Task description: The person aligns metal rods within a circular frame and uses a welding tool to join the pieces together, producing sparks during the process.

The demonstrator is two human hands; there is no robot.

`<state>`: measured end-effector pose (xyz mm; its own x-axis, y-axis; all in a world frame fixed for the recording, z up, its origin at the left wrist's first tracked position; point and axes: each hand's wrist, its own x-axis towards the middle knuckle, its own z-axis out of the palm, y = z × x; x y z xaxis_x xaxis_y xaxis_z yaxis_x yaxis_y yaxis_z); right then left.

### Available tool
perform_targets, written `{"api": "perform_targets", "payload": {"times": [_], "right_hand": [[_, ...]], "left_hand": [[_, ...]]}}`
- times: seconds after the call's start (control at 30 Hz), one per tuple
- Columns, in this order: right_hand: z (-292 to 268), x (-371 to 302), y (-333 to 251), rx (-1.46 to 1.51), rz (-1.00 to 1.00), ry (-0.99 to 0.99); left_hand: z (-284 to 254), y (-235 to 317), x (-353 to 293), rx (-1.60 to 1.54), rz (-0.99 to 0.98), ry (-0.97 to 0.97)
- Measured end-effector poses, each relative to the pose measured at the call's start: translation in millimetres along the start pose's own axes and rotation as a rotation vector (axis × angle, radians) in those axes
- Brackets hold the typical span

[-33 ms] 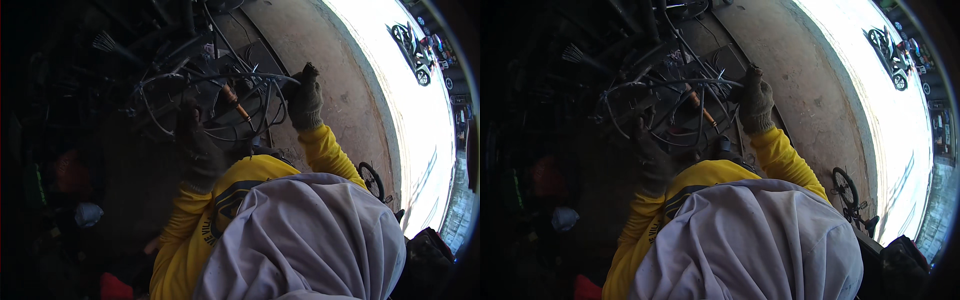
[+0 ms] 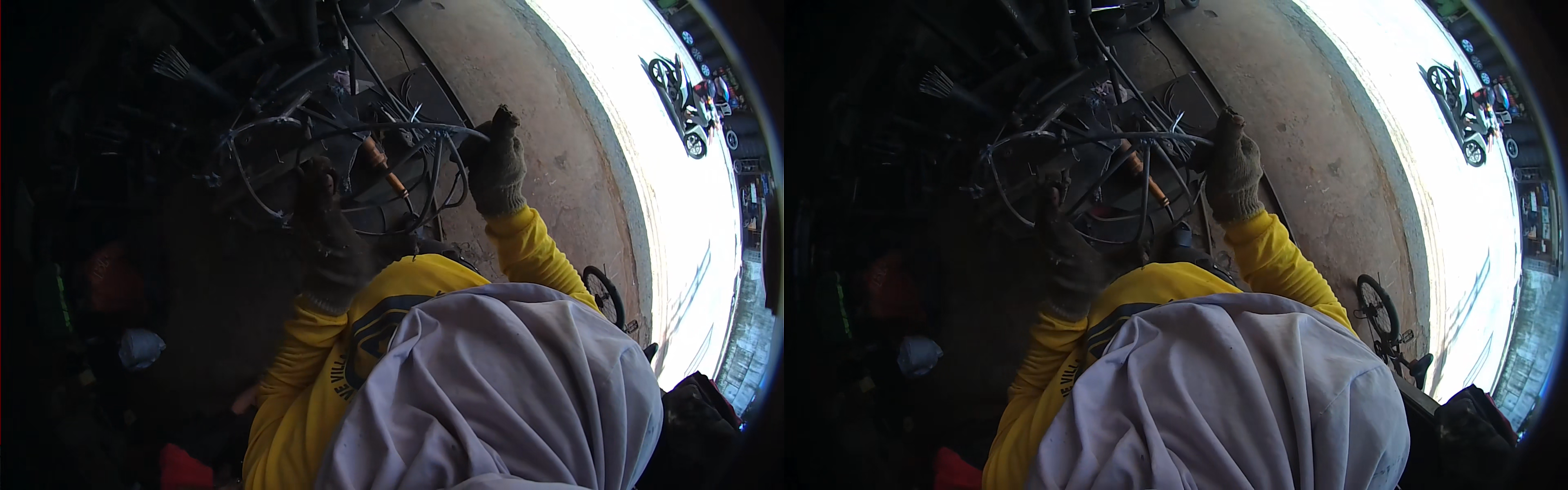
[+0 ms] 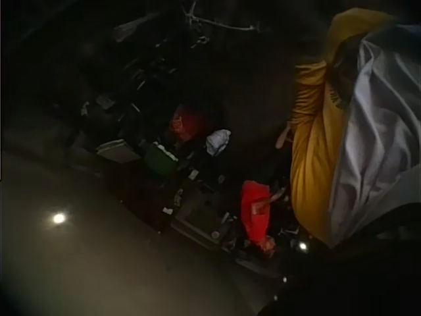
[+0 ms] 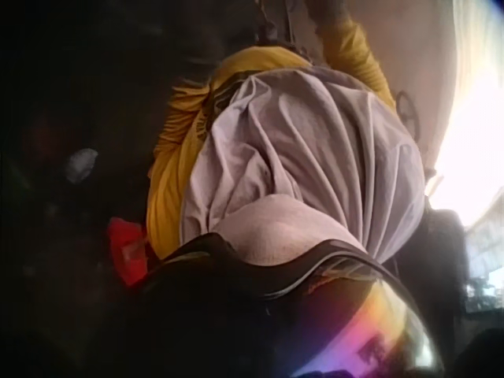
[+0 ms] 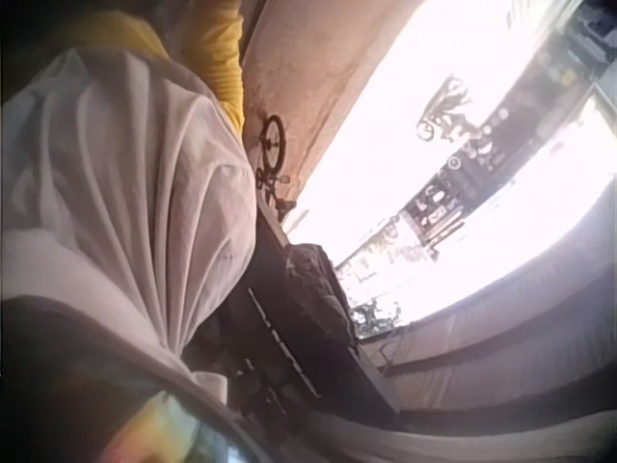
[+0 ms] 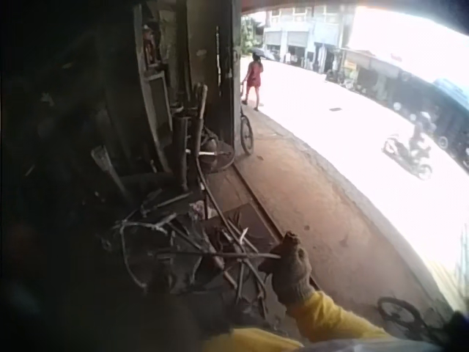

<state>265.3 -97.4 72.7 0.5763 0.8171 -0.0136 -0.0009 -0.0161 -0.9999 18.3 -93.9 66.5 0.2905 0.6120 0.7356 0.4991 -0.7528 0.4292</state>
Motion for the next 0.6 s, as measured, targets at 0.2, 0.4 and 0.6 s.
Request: {"api": "perform_targets", "payload": {"times": [0.2,0.4,0.6], "right_hand": [[4.0,-22.3,7.2,0.064,0.084,-0.011],[20.6,-27.4,12.6,0.068,0.139,-0.140],[29.0,10.0,32.0,0.188,0.261,-0.236]], "left_hand": [[-14.0,17.3,-19.0,0.163,-0.026,-0.131],[-20.5,20.2,-32.6,0.249,-0.153,-0.118],[-0.7,26.7,-40.9,0.224,-0.291,0.001]]}}
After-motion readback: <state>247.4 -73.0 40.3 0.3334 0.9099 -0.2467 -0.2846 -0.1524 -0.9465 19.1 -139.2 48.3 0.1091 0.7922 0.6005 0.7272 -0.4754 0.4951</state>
